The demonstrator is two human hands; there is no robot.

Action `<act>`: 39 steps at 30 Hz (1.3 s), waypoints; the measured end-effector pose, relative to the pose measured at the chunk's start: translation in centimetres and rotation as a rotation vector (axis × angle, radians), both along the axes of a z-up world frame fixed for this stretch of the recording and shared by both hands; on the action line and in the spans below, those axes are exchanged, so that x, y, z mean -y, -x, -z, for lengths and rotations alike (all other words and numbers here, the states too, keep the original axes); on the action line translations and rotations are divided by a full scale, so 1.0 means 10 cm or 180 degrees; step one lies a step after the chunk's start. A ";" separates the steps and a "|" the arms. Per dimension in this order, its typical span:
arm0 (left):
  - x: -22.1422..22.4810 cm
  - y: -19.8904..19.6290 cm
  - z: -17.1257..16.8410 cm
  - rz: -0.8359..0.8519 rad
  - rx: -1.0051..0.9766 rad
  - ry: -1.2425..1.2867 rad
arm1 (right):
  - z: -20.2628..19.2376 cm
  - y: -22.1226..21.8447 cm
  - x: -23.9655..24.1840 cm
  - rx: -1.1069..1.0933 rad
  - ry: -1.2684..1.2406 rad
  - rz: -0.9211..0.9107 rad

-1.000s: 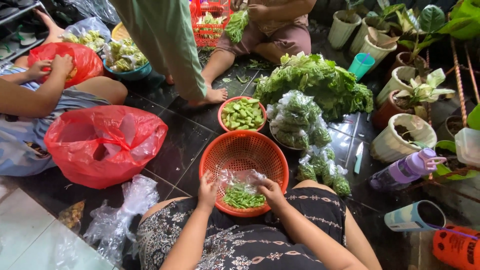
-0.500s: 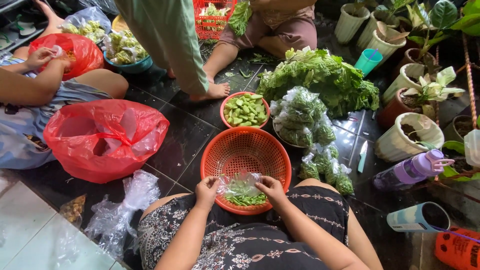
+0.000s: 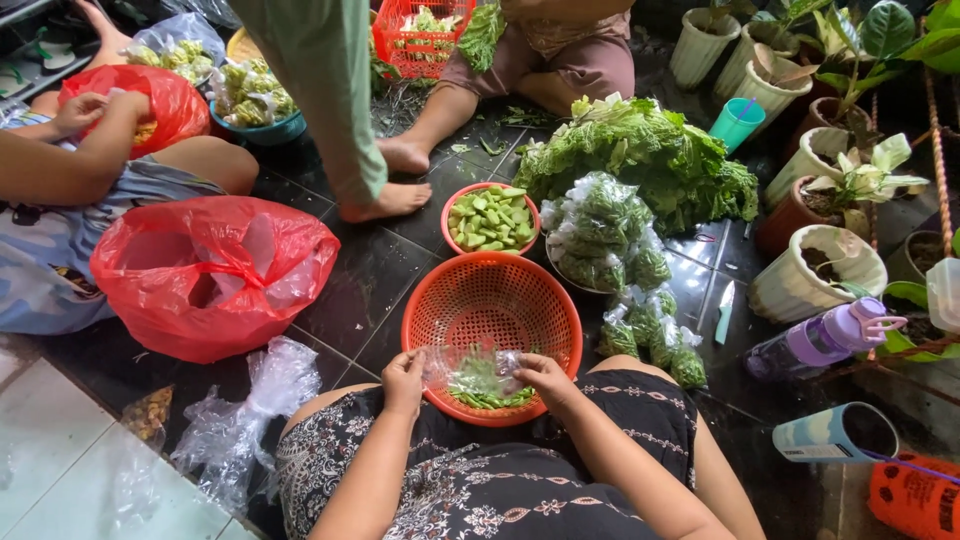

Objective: A person is sitting on the floor sorting green beans and placing them into small plastic bags for packaging.

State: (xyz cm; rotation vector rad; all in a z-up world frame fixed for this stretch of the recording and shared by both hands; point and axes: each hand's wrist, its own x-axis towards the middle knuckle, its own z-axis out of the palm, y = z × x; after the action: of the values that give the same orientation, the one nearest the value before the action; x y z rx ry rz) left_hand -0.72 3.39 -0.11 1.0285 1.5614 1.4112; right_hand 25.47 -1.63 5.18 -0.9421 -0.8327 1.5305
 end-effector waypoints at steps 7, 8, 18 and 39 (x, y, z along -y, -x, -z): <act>-0.08 0.09 0.06 -0.0193 0.0772 0.0207 | -0.30 -0.01 0.05 0.0061 -0.0074 -0.0151; -0.06 0.08 0.04 -0.0197 0.0774 0.0213 | -0.29 -0.02 0.05 0.0062 -0.0067 -0.0155; -0.23 0.30 0.33 -0.0223 -0.1727 -0.1375 | -0.48 -0.28 -0.07 0.1337 -0.0800 0.0077; 0.02 -0.16 -0.26 -0.0309 -0.1803 -0.2067 | 1.00 -0.26 -1.05 0.4896 0.0414 -0.1445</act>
State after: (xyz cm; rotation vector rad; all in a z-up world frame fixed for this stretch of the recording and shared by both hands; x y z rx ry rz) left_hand 0.84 3.22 2.53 1.8880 1.5663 1.8609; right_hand 28.10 8.90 -4.81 -2.1629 -2.1102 0.9717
